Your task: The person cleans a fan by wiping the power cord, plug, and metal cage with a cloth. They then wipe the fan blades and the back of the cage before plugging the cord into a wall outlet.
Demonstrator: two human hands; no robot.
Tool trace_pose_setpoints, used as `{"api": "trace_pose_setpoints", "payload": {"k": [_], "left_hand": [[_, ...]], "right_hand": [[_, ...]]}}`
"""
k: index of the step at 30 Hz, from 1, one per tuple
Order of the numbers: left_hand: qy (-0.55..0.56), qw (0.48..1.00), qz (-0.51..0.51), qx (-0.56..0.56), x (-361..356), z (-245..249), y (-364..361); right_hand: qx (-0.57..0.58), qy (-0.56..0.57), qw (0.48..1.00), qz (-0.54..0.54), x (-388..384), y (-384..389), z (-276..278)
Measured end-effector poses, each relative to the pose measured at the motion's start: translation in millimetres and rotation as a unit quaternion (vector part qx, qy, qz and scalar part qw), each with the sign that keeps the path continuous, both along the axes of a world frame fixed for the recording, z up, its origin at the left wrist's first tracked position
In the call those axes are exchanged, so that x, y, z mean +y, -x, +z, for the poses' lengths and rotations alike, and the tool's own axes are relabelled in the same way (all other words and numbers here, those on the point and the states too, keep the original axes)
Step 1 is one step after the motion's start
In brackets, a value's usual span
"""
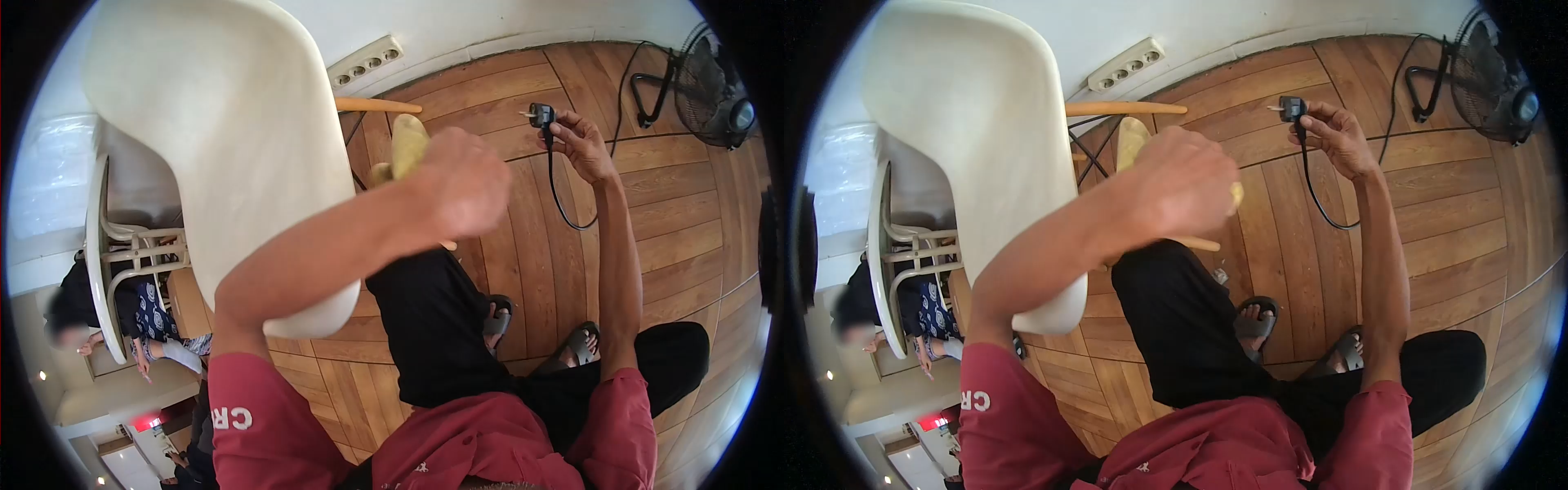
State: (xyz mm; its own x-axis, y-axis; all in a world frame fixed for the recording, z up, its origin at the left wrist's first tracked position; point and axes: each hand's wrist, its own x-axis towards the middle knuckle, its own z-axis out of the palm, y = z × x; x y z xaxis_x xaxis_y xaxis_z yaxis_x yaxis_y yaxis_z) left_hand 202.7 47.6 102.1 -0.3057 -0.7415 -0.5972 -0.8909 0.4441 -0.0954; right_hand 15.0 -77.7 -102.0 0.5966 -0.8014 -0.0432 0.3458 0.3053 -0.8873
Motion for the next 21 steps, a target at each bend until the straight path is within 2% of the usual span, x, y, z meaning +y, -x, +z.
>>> {"api": "trace_pose_setpoints", "payload": {"k": [2, 5, 7, 8, 9, 11, 12, 18, 21], "left_hand": [[0.010, 0.999, -0.021, 0.032, 1, 11, 6], [-0.083, 0.992, -0.077, -0.054, -4, 25, 6], [0.052, 0.994, -0.096, 0.029, 11, 16, -5], [0.118, 0.985, -0.108, 0.070, 18, 13, -9], [0.110, 0.986, -0.105, 0.076, 20, 12, -10], [0.093, 0.987, -0.101, 0.087, 22, 14, -5], [0.113, 0.982, -0.135, 0.069, 24, 15, -6], [-0.031, 0.989, -0.142, -0.026, 22, 19, 3], [0.026, 0.990, -0.135, 0.015, 26, 14, 1]], "right_hand": [[0.062, 0.035, 0.997, 0.021, -4, -26, 2], [0.062, 0.114, 0.991, 0.011, -15, -85, -10], [0.153, 0.174, 0.973, -0.011, -25, -127, -16], [0.158, 0.185, 0.969, -0.047, -24, -149, -18], [0.163, 0.198, 0.963, -0.084, -27, -169, -18], [0.129, 0.169, 0.970, -0.119, -44, -215, -49], [0.130, 0.173, 0.967, -0.135, -42, -232, -52], [0.143, 0.192, 0.944, -0.227, -31, -307, -80], [0.140, 0.193, 0.943, -0.230, -24, -325, -78]]}}
